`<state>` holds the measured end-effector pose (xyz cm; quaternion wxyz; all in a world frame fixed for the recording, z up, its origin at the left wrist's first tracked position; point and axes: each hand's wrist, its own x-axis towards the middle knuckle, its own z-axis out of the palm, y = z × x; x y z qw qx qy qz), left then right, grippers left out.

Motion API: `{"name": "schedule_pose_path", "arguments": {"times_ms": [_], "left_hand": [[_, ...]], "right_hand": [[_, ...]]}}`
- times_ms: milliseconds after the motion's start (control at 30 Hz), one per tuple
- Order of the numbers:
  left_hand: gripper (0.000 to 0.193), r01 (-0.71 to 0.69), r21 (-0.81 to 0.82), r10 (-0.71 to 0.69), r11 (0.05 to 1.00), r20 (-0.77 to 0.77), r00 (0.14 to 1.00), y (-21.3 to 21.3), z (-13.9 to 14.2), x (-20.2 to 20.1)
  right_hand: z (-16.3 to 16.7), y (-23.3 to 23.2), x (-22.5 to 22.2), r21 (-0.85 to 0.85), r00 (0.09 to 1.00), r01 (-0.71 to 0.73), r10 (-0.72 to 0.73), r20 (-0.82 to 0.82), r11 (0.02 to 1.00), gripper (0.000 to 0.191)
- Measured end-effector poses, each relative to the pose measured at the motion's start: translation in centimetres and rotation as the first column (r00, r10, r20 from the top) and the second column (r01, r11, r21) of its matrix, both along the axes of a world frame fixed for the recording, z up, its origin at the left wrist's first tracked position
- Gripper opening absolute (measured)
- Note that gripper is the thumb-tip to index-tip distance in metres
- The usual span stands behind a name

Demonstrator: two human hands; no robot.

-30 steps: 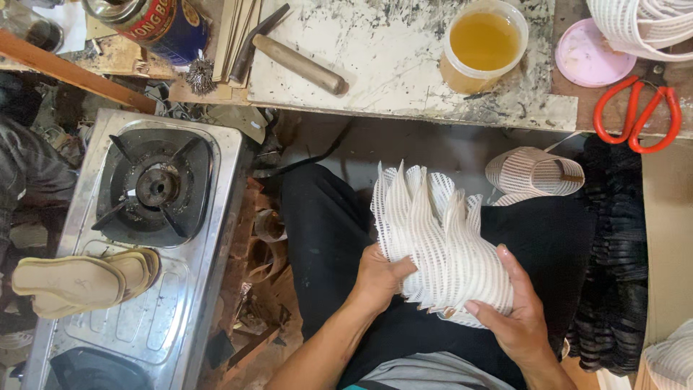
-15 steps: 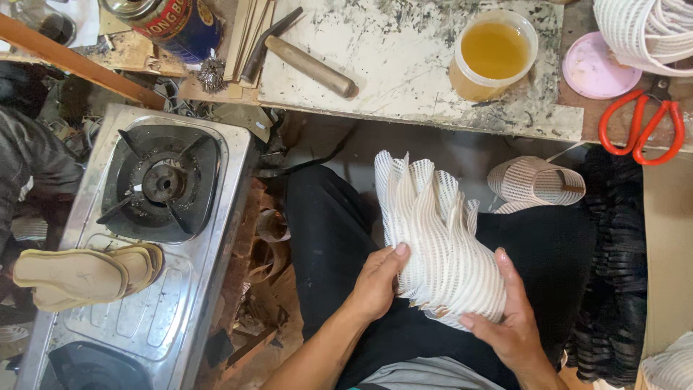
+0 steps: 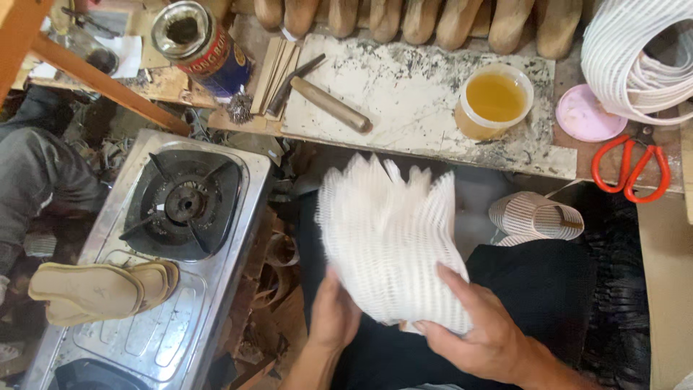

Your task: The person sits on the floor of a shoe workshop and shapes white mesh shoe upper fabric by hand, folding and stretching the material and fitting it over wooden shoe lasts. They handle several uppers one at a time, pressing and forming each piece before setting it on the workbench.

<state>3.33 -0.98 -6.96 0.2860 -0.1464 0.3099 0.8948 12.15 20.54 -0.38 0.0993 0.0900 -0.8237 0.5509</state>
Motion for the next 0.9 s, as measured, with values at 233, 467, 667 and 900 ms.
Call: {"name": "schedule_pose_path", "arguments": {"times_ms": [233, 467, 667, 900], "left_hand": [[0.038, -0.055, -0.049, 0.036, 0.997, -0.325, 0.945, -2.9, -1.4, -0.3], [0.033, -0.035, -0.082, 0.006, 0.996, -0.323, 0.947, -2.6, -1.3, 1.0], [0.055, -0.05, 0.046, 0.064, 0.998, -0.379, 0.923, -2.4, 0.4, 0.9], [0.073, -0.059, -0.246, -0.129, 0.967, -0.681, 0.72, 1.6, 1.2, 0.9]], "right_hand": [[7.7, -0.7, -14.7, 0.598, 0.878, 0.025, 0.268, -0.396, 0.801, 0.086], [8.3, -1.6, -23.6, 0.736, 0.912, 0.3, 0.044, -0.409, 0.607, 0.104], [5.4, -0.4, -20.9, 0.622, 0.908, 0.324, -0.049, -0.417, 0.713, 0.086], [0.8, -2.3, -10.4, -0.183, 0.979, 0.176, -0.191, -0.068, 0.967, 0.066]]}}
